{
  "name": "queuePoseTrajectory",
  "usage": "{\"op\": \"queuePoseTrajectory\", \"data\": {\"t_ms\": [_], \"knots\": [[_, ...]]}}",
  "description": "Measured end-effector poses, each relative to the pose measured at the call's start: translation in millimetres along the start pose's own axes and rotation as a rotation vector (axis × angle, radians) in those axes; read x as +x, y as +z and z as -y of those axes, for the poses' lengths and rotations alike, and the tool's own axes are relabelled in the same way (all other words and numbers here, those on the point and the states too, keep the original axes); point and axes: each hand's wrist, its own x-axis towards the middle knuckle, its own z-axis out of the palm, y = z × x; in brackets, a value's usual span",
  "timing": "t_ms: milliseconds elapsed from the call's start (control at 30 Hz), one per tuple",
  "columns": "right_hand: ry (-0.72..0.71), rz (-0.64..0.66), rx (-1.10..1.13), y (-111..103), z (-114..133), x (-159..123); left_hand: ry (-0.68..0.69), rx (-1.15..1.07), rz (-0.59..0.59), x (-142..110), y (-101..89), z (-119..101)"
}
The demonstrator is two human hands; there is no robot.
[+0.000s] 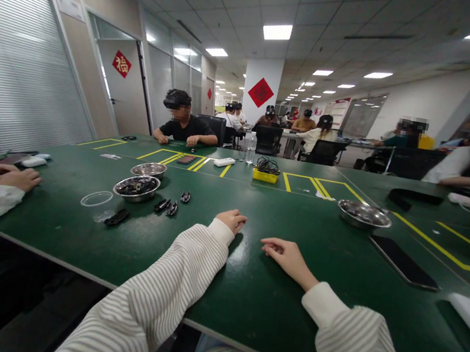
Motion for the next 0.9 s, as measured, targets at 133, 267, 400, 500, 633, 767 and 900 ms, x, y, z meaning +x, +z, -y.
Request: {"op": "queuePoseTrajectory", "data": {"t_ms": [133, 267, 400, 500, 633, 767, 900], "knots": [[0.013, 0.012, 0.004, 0.3, -0.5, -0.1, -0.308, 0.104, 0.112, 6.9, -5.2, 35.9], [0.012, 0.012, 0.005, 0.7, -1.3, -0.1, -0.474, 0.138, 0.187, 9.0, -4.1, 57.0], [0.013, 0.012, 0.006, 0.5, -0.6, -0.4, -0.483, 0.14, 0.226, 10.7, 1.3, 62.2], [0.014, 0.015, 0.0, 0.6, -0.7, -0.1, -0.483, 0.145, 0.243, 11.3, 3.9, 61.4], [0.012, 0.019, 0.0, 0.9, -1.6, 0.2, -0.528, 0.156, 0.227, 10.4, 2.0, 59.0], [0.015, 0.018, 0.004, 0.7, -0.5, 0.1, -0.646, 0.169, 0.204, 8.5, -3.1, 59.5], [0.009, 0.023, -0.006, 0.0, 0.5, 0.3, -0.667, 0.211, 0.154, 5.7, -5.2, 62.8]]}}
